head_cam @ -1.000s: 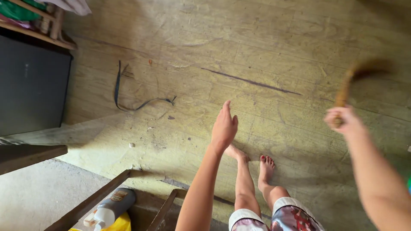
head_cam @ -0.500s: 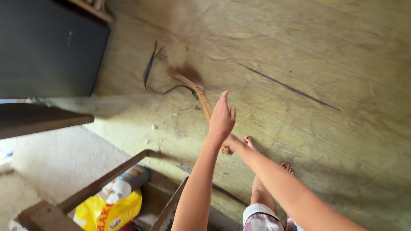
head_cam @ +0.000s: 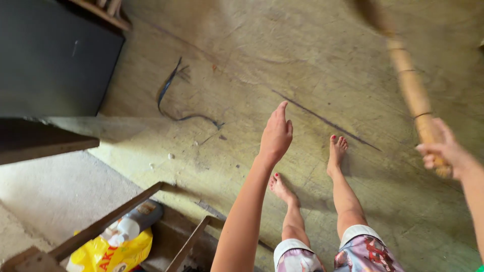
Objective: The person sweeps the floor with a handheld broom, moving around a wooden crib and under furniture to gather debris.
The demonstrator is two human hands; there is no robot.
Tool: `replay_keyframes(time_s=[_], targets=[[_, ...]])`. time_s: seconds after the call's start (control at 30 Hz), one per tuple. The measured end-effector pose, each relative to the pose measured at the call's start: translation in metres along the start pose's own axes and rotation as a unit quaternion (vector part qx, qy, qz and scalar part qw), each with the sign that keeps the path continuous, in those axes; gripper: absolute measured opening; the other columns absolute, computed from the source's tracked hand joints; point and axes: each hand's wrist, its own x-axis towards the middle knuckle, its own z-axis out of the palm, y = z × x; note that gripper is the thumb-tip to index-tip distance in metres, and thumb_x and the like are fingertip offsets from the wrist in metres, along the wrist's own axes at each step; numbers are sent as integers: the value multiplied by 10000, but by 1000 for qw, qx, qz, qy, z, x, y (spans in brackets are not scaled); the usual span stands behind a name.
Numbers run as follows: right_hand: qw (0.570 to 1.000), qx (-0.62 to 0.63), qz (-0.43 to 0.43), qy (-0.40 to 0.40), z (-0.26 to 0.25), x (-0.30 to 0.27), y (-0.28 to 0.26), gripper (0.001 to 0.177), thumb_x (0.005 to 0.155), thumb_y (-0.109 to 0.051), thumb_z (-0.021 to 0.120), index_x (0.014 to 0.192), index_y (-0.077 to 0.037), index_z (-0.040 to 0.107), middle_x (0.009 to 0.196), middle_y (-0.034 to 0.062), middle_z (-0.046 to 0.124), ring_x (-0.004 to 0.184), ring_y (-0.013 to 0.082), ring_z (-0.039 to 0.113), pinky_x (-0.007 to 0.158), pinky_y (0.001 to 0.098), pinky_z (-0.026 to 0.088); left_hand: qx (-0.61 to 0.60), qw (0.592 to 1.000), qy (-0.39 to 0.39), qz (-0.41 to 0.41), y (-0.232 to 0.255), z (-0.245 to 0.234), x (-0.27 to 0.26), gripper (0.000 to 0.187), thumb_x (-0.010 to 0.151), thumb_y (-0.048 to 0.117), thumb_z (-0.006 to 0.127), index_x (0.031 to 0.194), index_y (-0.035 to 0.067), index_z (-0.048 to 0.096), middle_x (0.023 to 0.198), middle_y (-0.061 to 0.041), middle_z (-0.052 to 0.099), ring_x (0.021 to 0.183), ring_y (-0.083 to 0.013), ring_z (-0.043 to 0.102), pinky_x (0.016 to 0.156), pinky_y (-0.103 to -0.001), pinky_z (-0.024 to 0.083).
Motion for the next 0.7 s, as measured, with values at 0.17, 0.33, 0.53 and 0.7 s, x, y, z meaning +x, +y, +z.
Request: replay_keyframes(time_s=[0.17,0.33,0.53,0.7], targets=[[972,200,96,-78,-33,152,-5,365,914,-343,407,769,-26,514,549,30,454,428,109,421,356,237,340,-32,999,-4,-12,45,42,54,462,798,82,465,1236,40,325,1152,-181,476,1063,-327,452,857,-369,385],[998,21,43,-44,165,86,26,360,835,-340,262,755,-81,500,657,53,483,503,149,456,440,280,400,-70,997,-8,-30,86,77,89,463,789,63,477,1228,35,333,1156,-203,468,1074,-318,459,874,-366,380],[967,37,43,-250,277,27,-34,211,735,-201,364,927,-169,443,791,19,478,537,113,449,422,256,377,-33,998,-14,-57,94,83,111,456,796,64,475,1232,41,343,1149,-198,474,1076,-321,455,882,-369,375],[919,72,53,-385,238,29,-105,451,651,-86,448,1071,-242,396,902,-9,474,566,84,443,407,236,358,-22,999,39,-24,85,76,128,461,775,48,478,1219,39,353,1164,-201,471,1086,-328,452,902,-370,373]])
